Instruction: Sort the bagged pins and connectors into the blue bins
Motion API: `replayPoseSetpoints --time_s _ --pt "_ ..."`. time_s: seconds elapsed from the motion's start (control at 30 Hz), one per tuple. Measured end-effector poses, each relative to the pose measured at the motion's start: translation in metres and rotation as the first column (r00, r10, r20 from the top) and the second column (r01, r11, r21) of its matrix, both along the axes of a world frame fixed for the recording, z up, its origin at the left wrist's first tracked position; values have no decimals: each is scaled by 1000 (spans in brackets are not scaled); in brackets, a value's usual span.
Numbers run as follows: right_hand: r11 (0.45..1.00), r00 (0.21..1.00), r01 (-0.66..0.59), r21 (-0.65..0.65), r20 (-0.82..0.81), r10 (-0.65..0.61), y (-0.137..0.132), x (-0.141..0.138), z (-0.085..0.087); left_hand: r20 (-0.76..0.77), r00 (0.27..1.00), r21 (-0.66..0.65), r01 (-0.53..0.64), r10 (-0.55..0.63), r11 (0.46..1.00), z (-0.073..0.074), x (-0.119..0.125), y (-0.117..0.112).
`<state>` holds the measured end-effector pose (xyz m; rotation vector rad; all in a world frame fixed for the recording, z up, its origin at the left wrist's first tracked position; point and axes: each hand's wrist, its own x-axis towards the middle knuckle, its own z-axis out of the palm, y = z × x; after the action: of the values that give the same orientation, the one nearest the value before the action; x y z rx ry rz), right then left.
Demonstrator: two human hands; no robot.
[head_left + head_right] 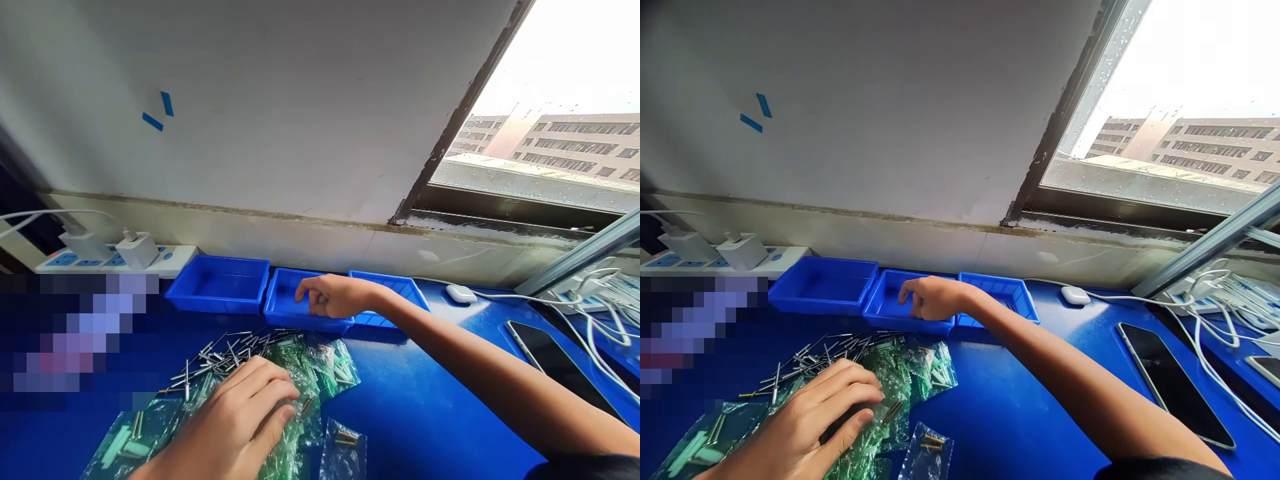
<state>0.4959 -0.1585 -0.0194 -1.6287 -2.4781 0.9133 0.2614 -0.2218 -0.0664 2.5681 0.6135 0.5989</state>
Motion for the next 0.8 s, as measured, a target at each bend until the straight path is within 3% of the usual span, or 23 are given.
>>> replayPoseSetpoints --time_s 0.23,0.43,0.6,0.8 --pt "996 996 89 -27 7 -89 -12 -2 9 -20 1000 -20 3 -3 1000 0 1 1" --pt "995 996 53 -87 71 -47 -12 -8 8 -19 1000 -10 -16 16 1000 2 2 1" --pt "997 975 59 42 213 -66 -17 -15 7 -23 999 -4 -21 21 1000 1 1 1" --pt "998 981 30 63 190 -42 -23 -17 6 -22 999 8 -27 27 1000 -1 1 3"
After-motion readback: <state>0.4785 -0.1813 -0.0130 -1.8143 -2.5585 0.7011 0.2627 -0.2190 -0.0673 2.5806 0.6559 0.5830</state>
